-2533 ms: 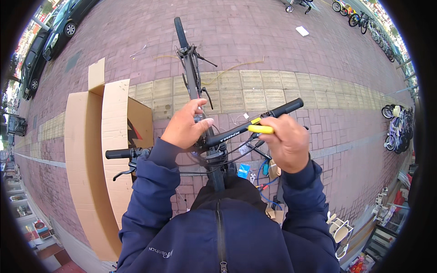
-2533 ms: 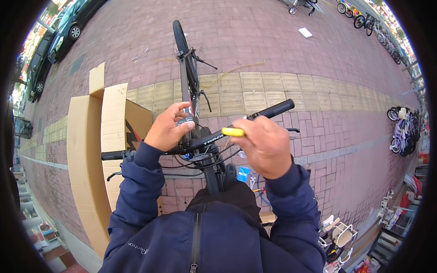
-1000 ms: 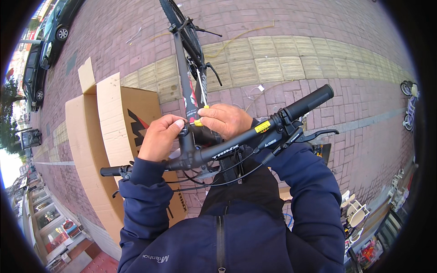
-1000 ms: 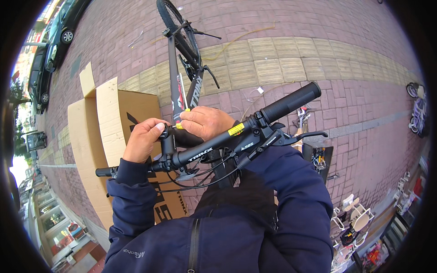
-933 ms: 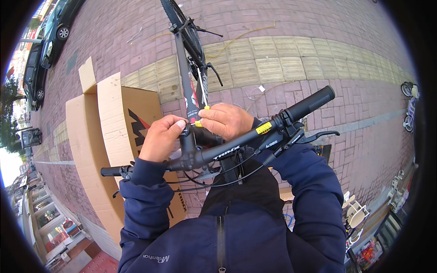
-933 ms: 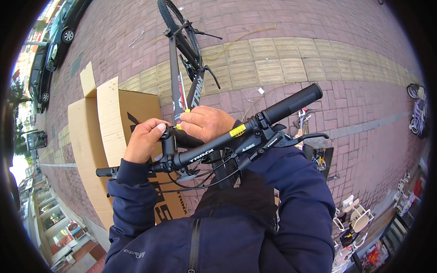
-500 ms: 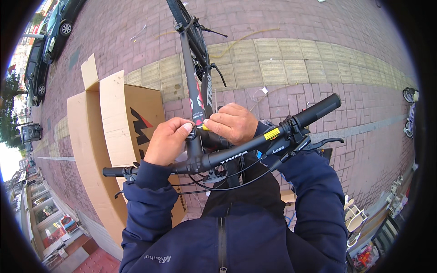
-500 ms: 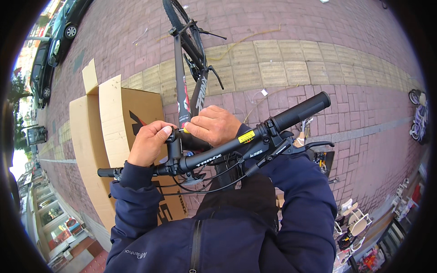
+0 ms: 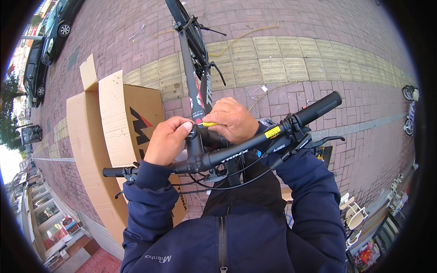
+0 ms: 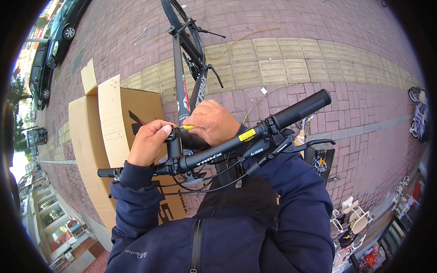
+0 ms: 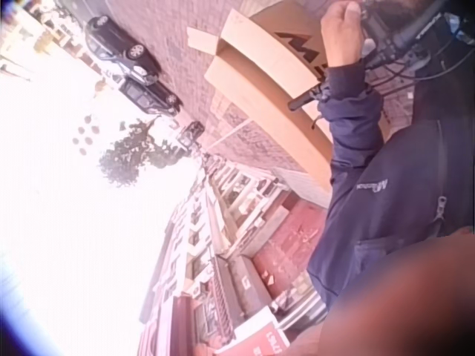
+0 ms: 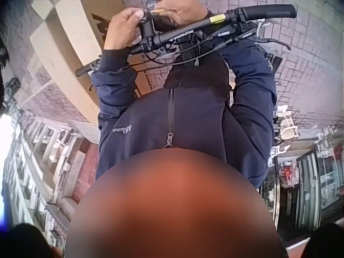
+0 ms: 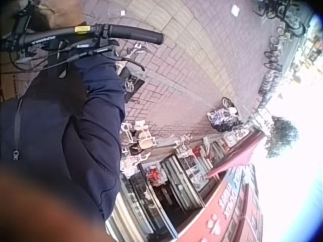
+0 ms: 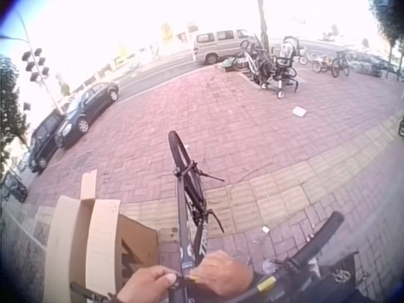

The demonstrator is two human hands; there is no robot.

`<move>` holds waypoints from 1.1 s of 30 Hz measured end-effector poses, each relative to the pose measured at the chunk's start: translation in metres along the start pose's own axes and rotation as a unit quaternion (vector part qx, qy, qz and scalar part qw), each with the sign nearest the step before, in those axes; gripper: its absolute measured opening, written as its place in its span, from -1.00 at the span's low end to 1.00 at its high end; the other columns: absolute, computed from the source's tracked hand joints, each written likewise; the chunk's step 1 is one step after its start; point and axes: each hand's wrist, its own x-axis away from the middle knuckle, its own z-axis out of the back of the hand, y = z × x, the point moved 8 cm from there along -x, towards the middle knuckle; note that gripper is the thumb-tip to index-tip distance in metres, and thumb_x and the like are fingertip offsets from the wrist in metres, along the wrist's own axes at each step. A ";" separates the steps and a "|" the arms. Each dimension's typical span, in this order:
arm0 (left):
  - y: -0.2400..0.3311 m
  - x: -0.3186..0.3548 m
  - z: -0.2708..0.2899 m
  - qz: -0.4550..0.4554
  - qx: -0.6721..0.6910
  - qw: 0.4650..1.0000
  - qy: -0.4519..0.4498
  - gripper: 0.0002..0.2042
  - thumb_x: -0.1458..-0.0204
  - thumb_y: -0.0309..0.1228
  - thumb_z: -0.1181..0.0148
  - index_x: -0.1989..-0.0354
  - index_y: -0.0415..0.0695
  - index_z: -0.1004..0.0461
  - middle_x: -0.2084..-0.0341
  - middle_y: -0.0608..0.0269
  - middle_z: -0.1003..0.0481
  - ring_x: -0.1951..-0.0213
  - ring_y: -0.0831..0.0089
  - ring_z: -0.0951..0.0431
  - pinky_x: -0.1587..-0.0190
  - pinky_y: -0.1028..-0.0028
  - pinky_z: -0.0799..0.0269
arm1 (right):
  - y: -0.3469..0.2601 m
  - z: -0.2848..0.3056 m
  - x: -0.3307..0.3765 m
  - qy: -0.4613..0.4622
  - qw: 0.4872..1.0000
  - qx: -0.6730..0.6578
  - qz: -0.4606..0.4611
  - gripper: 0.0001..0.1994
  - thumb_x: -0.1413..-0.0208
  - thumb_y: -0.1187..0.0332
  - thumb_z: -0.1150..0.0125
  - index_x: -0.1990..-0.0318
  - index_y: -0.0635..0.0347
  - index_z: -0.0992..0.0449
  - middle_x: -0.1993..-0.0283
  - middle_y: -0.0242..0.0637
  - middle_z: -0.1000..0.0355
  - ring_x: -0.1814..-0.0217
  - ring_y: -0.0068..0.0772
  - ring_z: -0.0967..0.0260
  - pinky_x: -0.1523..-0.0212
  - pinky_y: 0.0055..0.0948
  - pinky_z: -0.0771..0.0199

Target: The person assembles a bicycle by attaching the handlebar, tightening bolts with a screwdriver, and installing the seat. The person uses a screwdriver to secure the handlebar and adjusts components on the frame.

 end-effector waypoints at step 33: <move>0.008 -0.002 -0.006 -0.004 -0.011 1.000 0.005 -0.80 -0.29 -0.41 -0.06 0.15 -0.30 -0.54 0.37 0.41 -0.50 0.29 0.66 -0.38 0.16 0.60 -0.33 | 0.023 -0.004 0.039 0.174 0.915 -0.203 -0.301 -0.79 0.02 0.56 -0.40 0.18 0.25 -0.62 -0.06 -0.01 -0.49 0.01 -0.25 -0.56 0.05 -0.44 -0.54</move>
